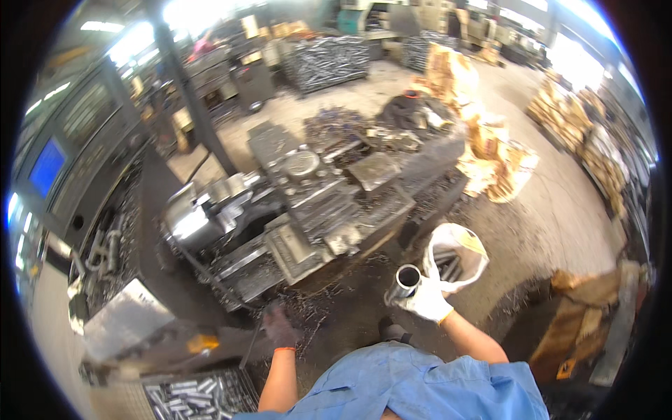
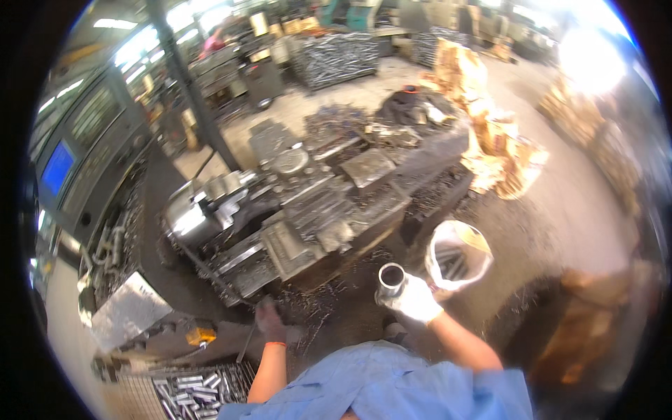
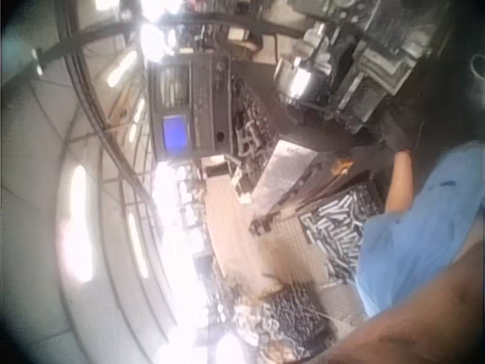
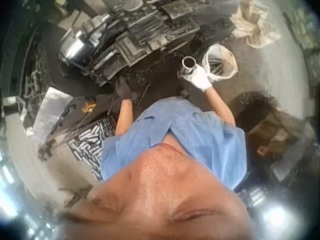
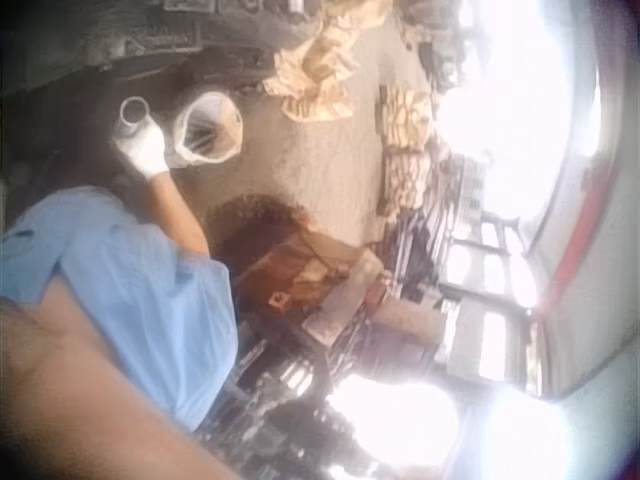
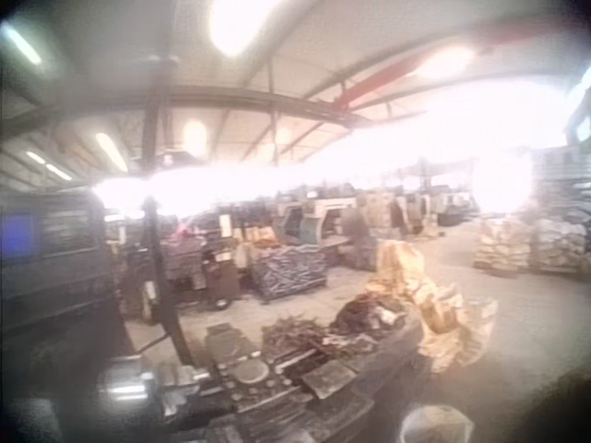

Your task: The person repeatedly picks metal tubes from a wire basket, inserts them into a lathe chuck, operates the machine, removes the processed tubes, and places them into a collection bin. The cycle repeats continuously throughout the clip.

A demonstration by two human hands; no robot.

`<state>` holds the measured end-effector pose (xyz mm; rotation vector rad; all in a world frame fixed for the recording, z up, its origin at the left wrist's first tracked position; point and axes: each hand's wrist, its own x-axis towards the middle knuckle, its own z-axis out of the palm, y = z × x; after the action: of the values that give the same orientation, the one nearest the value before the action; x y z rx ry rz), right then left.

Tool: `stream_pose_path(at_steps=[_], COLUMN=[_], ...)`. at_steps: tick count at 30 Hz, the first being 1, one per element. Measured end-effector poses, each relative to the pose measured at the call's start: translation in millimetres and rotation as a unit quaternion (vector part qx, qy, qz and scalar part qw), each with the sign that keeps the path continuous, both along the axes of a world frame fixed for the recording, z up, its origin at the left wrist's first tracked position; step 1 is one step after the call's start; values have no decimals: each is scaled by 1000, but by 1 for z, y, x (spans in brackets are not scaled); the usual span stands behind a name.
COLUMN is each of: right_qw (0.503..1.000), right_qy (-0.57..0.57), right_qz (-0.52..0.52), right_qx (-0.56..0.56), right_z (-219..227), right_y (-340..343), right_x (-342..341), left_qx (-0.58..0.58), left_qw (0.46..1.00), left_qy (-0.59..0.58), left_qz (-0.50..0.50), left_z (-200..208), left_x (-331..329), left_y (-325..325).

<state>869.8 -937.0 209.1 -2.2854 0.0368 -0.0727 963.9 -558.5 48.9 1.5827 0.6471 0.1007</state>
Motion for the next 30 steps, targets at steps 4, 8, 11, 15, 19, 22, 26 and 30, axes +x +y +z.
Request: stream_pose_path(at_steps=[4, 8, 11, 15, 19, 22, 26, 30], right_qw=[998, 993, 987, 927, 897, 906, 907, 785], right_qy=[-41, -26, 45, 139, -3, -120, -90, -15], right_qz=[49, 113, 155, 316, 429, 405, 412, 471], right_qx=[4, 20, -2, -146, -102, 7, -20, -402], right_z=[10, 4, 4, 36, 93, 130, 149, 124], right_y=[12, 16, 13, -23, -65, -60, 24, 136], right_x=[113, 205, 241, 288, 347, 392, 480, 558], left_qx=[87, 246, 342, 243, 258, 197, -45, 152], left_qw=[939, 891, 857, 901, 915, 910, 844, 872], left_qy=[-63, -88, -74, 50, 46, 31, -103, -106], left_qz=[327, 370, 379, 355, 307, 364, 525, 454], left_z=[-1, 2, 9, 17, 7, -9, -6, 44], left_x=[-36, -64, -70, -68, -83, -93, -65, 41], left_y=[103, 158, 170, 181, 207, 222, 186, 70])
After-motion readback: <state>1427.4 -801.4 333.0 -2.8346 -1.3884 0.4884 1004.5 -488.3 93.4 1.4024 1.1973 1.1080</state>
